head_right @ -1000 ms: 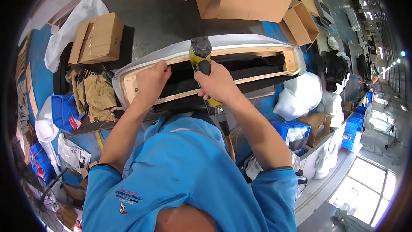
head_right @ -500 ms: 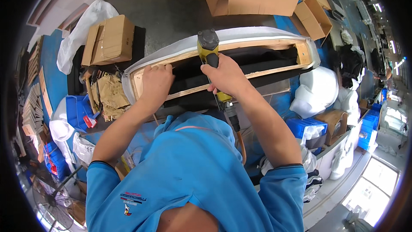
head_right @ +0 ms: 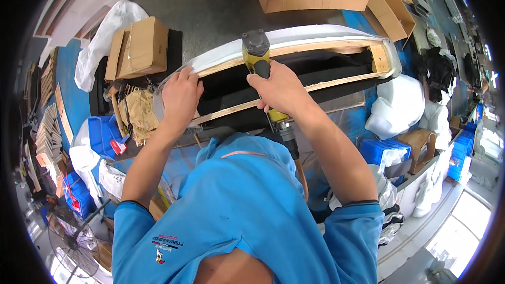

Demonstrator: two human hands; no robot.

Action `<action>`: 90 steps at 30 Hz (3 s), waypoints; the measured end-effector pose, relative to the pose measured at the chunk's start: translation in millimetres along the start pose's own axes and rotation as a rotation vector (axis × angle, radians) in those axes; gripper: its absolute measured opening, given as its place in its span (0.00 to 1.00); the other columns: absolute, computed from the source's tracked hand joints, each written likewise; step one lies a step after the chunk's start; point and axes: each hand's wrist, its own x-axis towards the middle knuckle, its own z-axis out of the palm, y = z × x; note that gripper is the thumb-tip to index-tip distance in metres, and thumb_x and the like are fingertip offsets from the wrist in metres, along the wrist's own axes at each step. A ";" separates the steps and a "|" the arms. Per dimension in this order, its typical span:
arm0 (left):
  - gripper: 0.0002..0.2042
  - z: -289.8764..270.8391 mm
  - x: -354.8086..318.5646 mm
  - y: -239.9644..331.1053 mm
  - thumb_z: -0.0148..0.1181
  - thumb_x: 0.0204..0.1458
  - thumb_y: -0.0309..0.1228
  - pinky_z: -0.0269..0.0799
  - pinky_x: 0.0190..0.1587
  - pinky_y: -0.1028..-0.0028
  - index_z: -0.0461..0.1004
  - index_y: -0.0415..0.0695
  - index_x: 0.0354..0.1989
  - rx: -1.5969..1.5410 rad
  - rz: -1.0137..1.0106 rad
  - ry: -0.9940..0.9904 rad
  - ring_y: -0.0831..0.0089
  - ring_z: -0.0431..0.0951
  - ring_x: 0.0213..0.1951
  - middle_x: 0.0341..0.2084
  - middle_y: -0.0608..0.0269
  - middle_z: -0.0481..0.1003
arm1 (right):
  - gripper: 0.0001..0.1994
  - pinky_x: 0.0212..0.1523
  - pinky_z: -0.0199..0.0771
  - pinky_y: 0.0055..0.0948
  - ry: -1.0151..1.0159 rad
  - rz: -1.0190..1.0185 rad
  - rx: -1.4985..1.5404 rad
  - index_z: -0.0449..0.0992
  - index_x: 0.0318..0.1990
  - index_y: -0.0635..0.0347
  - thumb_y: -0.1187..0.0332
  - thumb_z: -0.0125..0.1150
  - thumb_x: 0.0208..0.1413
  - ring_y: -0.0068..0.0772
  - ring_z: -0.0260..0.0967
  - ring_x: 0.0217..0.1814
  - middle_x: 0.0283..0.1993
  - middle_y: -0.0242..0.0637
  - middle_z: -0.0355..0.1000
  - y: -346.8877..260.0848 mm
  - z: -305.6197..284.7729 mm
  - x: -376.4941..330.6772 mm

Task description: The person assembles a wooden frame onto a gray upholstered cushion. They align the wooden pieces with the cushion and use a pneumatic nail gun to secure the frame to the upholstery. The person works systematically along the edges of the cushion to attach the frame.

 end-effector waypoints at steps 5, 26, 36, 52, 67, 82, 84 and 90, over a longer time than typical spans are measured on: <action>0.07 8.2 1.5 -3.8 0.70 0.52 0.33 0.81 0.39 0.63 0.82 0.42 0.30 -0.034 -0.022 -0.158 0.61 0.84 0.41 0.34 0.58 0.80 | 0.21 0.23 0.77 0.25 -0.079 -0.045 0.090 0.72 0.55 0.72 0.63 0.64 0.64 0.30 0.78 0.24 0.38 0.40 0.74 4.1 5.4 2.6; 0.15 -7.7 -18.1 -0.4 0.73 0.45 0.33 0.65 0.66 0.51 0.83 0.39 0.41 -0.174 -0.076 -0.028 0.49 0.73 0.61 0.65 0.48 0.73 | 0.19 0.26 0.82 0.32 -0.138 -0.091 0.016 0.72 0.50 0.76 0.65 0.59 0.62 0.35 0.81 0.26 0.30 0.43 0.77 -23.6 55.8 15.1; 0.16 -10.2 -9.0 17.1 0.70 0.46 0.31 0.66 0.65 0.49 0.82 0.38 0.43 -0.023 -0.150 -0.083 0.49 0.74 0.61 0.65 0.45 0.71 | 0.19 0.24 0.80 0.30 -0.251 -0.059 0.028 0.71 0.52 0.73 0.62 0.61 0.65 0.32 0.80 0.26 0.34 0.40 0.73 -21.4 44.8 22.3; 0.15 -9.9 -17.4 6.8 0.67 0.48 0.29 0.65 0.64 0.47 0.75 0.40 0.43 -0.028 -0.111 -0.071 0.52 0.75 0.60 0.61 0.49 0.73 | 0.20 0.29 0.82 0.33 -0.206 -0.059 0.026 0.71 0.52 0.76 0.63 0.59 0.64 0.34 0.81 0.27 0.31 0.43 0.77 -28.1 43.0 12.5; 0.13 2.1 -7.9 1.1 0.70 0.47 0.29 0.66 0.65 0.41 0.82 0.39 0.41 -0.145 -0.169 -0.088 0.50 0.77 0.58 0.64 0.47 0.73 | 0.19 0.29 0.83 0.32 -0.189 -0.068 -0.012 0.72 0.49 0.74 0.62 0.60 0.64 0.33 0.81 0.26 0.32 0.44 0.78 -30.9 46.7 9.4; 0.12 -13.6 -0.7 -2.1 0.70 0.47 0.31 0.75 0.56 0.50 0.83 0.43 0.41 -0.079 -0.069 -0.165 0.52 0.82 0.50 0.54 0.52 0.79 | 0.25 0.25 0.81 0.29 -0.204 -0.036 -0.081 0.69 0.59 0.73 0.60 0.62 0.66 0.31 0.79 0.26 0.35 0.40 0.75 -30.4 50.3 8.6; 0.11 -5.9 2.4 -6.4 0.71 0.48 0.31 0.77 0.51 0.53 0.82 0.43 0.40 -0.097 -0.051 -0.239 0.52 0.83 0.47 0.48 0.53 0.80 | 0.25 0.26 0.81 0.29 -0.212 -0.036 -0.071 0.69 0.59 0.74 0.59 0.62 0.66 0.31 0.79 0.26 0.35 0.41 0.75 -29.6 51.3 8.2; 0.11 -11.3 15.3 -14.1 0.71 0.48 0.30 0.80 0.41 0.54 0.78 0.43 0.38 -0.177 -0.149 -0.335 0.50 0.84 0.40 0.39 0.54 0.78 | 0.24 0.24 0.80 0.28 -0.197 -0.053 -0.042 0.70 0.58 0.74 0.61 0.62 0.65 0.31 0.79 0.25 0.37 0.42 0.76 -28.4 54.5 5.0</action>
